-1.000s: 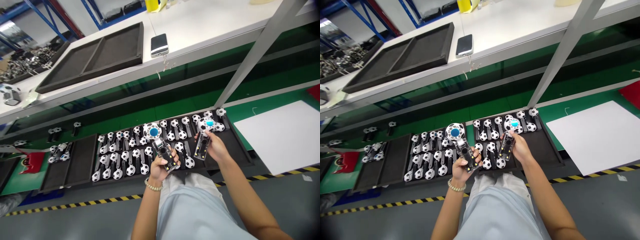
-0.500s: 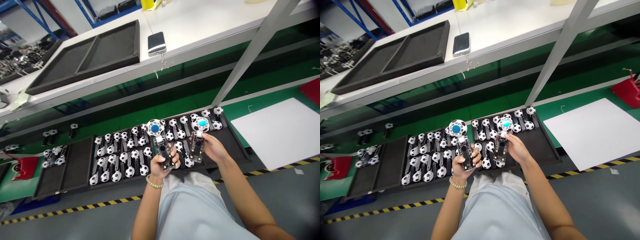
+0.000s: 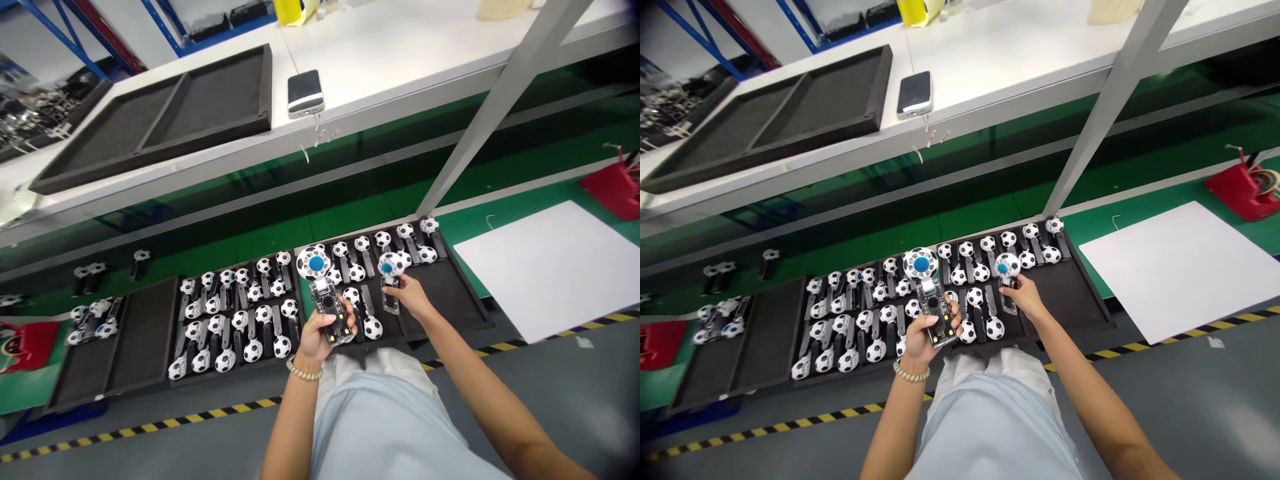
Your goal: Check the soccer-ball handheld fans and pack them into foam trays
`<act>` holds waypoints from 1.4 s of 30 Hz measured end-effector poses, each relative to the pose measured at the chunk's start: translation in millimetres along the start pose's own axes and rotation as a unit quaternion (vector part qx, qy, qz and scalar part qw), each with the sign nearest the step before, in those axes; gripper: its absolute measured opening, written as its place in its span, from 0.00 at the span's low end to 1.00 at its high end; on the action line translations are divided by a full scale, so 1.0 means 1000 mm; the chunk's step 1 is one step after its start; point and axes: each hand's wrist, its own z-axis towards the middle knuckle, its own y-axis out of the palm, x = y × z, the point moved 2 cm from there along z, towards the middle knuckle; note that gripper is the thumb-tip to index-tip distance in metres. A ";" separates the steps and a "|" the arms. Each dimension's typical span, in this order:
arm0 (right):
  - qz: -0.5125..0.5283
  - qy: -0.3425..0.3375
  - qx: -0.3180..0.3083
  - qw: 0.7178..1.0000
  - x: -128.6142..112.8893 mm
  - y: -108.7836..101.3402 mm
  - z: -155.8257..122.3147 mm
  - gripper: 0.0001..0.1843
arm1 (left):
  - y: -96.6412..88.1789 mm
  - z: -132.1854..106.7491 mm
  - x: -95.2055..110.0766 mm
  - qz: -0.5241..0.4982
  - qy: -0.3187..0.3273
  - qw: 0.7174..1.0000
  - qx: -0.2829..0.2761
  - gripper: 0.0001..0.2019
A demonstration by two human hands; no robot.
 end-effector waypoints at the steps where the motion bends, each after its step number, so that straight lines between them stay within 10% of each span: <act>1: -0.065 0.000 0.013 0.998 0.012 -0.003 0.006 0.22 | -0.002 0.000 0.000 0.006 -0.002 1.000 0.007 0.17; 13: -0.312 0.081 -0.018 0.947 0.097 0.031 0.026 0.11 | -0.020 0.012 -0.034 0.145 -0.030 0.981 0.128 0.12; 24: -0.091 0.083 -0.182 0.975 0.056 -0.010 0.002 0.28 | -0.042 0.077 -0.135 0.436 -0.117 0.881 0.140 0.24; 32: -0.294 0.122 0.043 0.947 0.094 -0.055 0.025 0.26 | -0.044 0.086 -0.196 0.505 -0.206 0.838 0.003 0.31; 42: -0.436 0.152 0.066 0.884 0.133 -0.036 0.037 0.29 | -0.099 0.037 -0.175 0.491 -0.178 0.843 0.129 0.18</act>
